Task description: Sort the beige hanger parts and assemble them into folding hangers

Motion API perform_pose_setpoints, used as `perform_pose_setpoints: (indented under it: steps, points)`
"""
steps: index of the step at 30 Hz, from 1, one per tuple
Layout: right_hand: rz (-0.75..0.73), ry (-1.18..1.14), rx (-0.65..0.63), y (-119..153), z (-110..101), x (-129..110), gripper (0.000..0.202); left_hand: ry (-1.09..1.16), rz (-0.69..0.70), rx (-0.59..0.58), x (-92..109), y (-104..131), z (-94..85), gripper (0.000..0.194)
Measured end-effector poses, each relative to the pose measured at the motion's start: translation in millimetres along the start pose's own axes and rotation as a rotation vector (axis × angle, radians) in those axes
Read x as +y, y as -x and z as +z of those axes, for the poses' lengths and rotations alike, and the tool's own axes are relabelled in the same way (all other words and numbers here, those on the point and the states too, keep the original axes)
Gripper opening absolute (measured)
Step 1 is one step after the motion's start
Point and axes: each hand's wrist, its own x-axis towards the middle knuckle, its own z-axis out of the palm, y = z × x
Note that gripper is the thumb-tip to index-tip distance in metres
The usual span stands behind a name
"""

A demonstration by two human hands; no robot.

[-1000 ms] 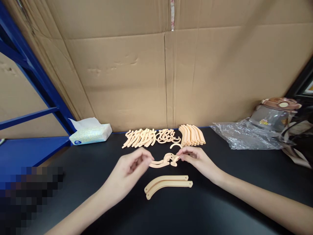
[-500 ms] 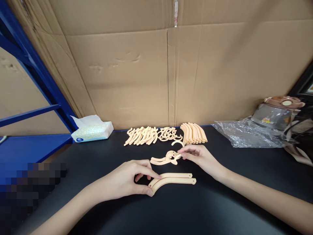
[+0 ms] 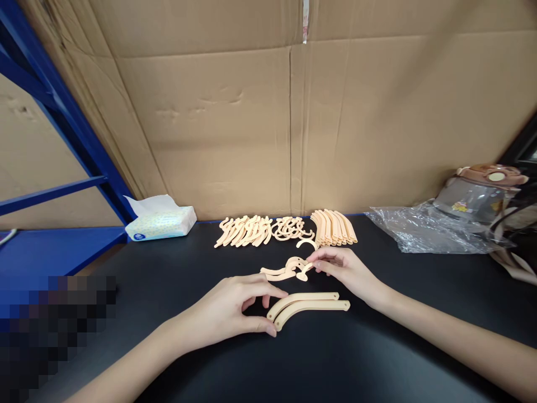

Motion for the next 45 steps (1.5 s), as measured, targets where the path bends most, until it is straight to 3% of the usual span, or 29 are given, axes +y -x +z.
perform_pose_setpoints:
  steps: [6, 11, 21, 24, 28, 32, 35, 40, 45]
  points:
    - [-0.013, 0.043, -0.007, 0, -1, 1, 0.017, -0.047, 0.024, -0.040, 4, 2, -8.4, 0.044]
    - [-0.006, 0.046, -0.009, 0, -1, 3, 0.016, -0.049, 0.030, 0.028, 2, 1, -8.2, 0.028]
    - [-0.020, 0.081, -0.006, -1, -2, 4, 0.015, -0.317, -0.088, 0.066, 0, 2, -6.3, 0.040]
    - [-0.022, 0.077, -0.007, -1, -2, 4, 0.015, -0.368, -0.070, 0.070, 0, 2, -3.9, 0.031]
    - [-0.006, 0.048, 0.004, -2, -3, 3, 0.015, -0.343, -0.058, 0.149, -2, 1, -0.8, 0.021]
    - [0.042, 0.011, 0.032, -3, -4, 3, 0.016, -0.219, -0.132, 0.307, -9, -1, 0.4, 0.021]
    - [0.052, 0.009, 0.026, -3, -4, 3, 0.015, -0.137, -0.129, 0.362, -13, -4, 0.4, 0.022]
    - [0.032, 0.022, 0.008, -3, -4, 3, 0.015, -0.181, -0.124, 0.344, -11, -4, 0.1, 0.024]
    - [0.036, 0.019, 0.015, -2, -4, 2, 0.016, -0.285, -0.066, 0.220, -2, -1, -1.4, 0.024]
